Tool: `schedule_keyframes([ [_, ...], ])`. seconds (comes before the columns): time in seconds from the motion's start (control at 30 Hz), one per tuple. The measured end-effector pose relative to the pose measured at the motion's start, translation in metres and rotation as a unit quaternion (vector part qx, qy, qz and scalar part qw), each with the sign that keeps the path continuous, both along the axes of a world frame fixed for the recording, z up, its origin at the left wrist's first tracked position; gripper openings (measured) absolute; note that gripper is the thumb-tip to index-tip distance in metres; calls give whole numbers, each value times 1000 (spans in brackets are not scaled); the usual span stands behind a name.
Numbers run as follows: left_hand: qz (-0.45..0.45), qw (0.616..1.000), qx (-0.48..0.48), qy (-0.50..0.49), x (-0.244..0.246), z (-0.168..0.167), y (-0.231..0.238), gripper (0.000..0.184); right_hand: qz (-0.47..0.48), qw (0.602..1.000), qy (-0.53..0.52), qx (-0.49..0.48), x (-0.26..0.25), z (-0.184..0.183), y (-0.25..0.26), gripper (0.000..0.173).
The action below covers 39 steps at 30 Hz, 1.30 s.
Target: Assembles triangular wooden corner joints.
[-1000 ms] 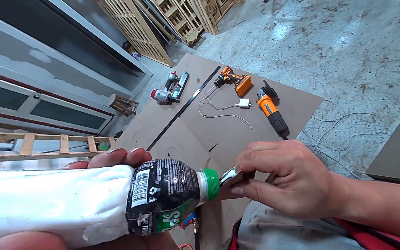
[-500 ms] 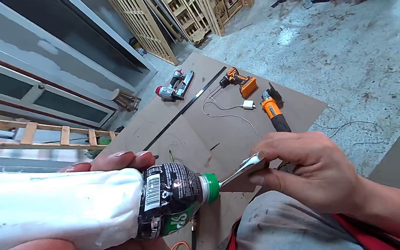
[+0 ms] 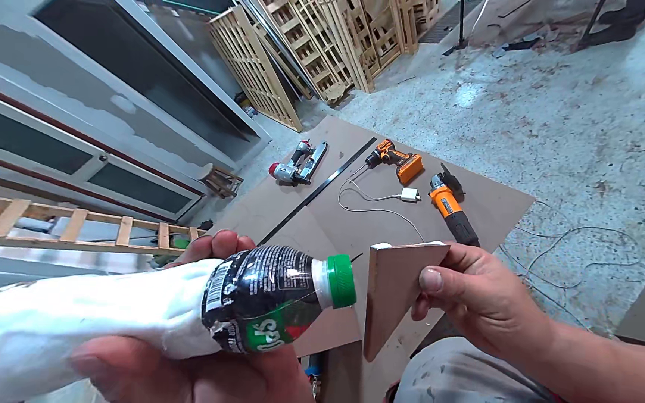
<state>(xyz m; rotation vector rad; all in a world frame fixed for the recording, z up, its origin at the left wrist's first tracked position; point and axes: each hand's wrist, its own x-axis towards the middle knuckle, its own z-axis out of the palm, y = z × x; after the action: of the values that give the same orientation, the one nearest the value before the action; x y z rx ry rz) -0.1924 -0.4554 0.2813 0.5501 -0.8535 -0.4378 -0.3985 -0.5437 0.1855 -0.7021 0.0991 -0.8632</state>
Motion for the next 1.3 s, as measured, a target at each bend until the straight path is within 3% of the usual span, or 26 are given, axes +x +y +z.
schedule_keyframes([
  [0.7, -25, 999, 12, -39, -9, 4, -15, 47, -9, 1000, 1, -6, -9, 2, -2, 15],
  [0.97, 3, 997, 36, -73, -7, -3, -12, 50, -52, 998, 21, -9, -9, 15, -9, 9],
  [1.07, 12, 996, 49, -71, -7, -6, -10, 49, -59, 998, 7, -19, -10, 6, -19, 18],
  [1.3, -15, 996, 57, -61, -10, -13, -4, 50, -89, 996, 7, -17, -9, 7, -28, 16],
])
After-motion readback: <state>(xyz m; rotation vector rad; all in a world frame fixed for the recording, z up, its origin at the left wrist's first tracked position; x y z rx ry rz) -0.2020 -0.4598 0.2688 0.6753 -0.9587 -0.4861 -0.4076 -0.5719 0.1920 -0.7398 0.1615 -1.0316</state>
